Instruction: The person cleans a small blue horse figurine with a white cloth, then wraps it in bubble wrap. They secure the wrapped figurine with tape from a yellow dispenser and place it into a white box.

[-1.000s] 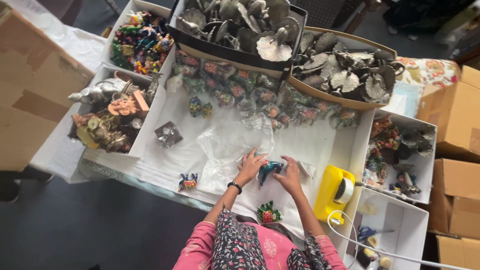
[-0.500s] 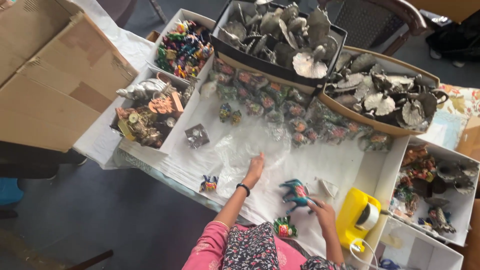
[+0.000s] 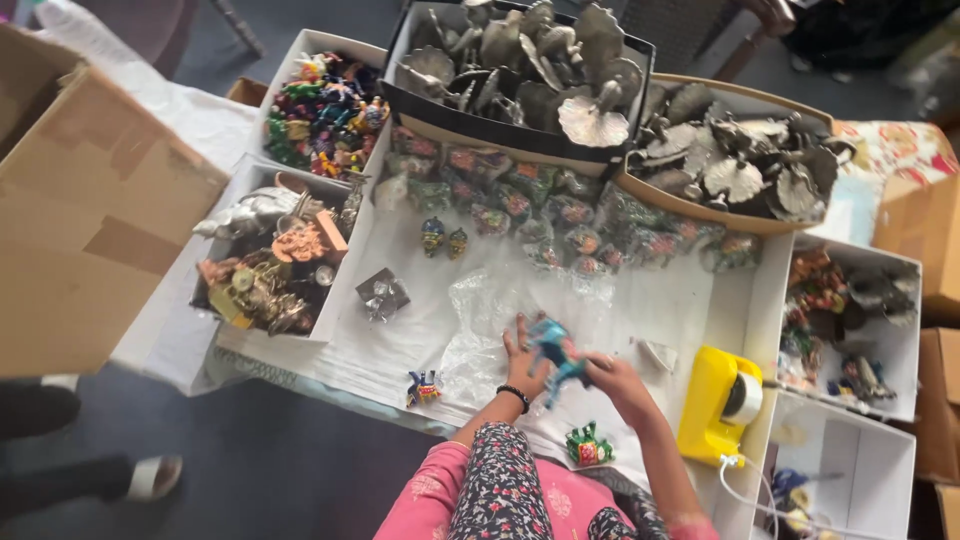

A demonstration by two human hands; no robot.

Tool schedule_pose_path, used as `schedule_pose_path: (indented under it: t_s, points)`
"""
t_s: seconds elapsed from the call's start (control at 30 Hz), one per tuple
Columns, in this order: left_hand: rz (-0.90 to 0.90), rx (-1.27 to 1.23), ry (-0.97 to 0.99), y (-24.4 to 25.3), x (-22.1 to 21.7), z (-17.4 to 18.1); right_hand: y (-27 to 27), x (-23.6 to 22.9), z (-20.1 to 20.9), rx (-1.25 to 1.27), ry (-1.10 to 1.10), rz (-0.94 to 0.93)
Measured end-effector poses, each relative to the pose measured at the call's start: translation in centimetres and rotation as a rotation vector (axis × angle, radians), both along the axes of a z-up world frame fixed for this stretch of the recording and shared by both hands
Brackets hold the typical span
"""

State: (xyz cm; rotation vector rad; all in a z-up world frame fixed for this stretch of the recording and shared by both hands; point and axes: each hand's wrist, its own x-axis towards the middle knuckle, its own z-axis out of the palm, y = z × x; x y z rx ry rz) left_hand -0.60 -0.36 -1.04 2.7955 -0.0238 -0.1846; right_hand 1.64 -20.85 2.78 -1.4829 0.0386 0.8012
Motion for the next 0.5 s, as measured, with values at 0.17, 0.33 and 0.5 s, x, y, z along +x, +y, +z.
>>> schedule_pose_path:
  t_s: [0.17, 0.33, 0.5]
  points:
    - [-0.162, -0.282, -0.249, 3.6, -0.9, -10.1, 6.7, 4.8, -4.5, 0.127, 0.134, 0.083]
    - [-0.123, 0.108, -0.199, 11.0, -2.2, -3.4, 6.6, 6.9, -9.1, 0.111, 0.256, -0.090]
    - [-0.087, 0.033, -0.158, 17.2, -3.1, 0.6, 6.6, 7.0, -7.0, 0.016, 0.278, -0.088]
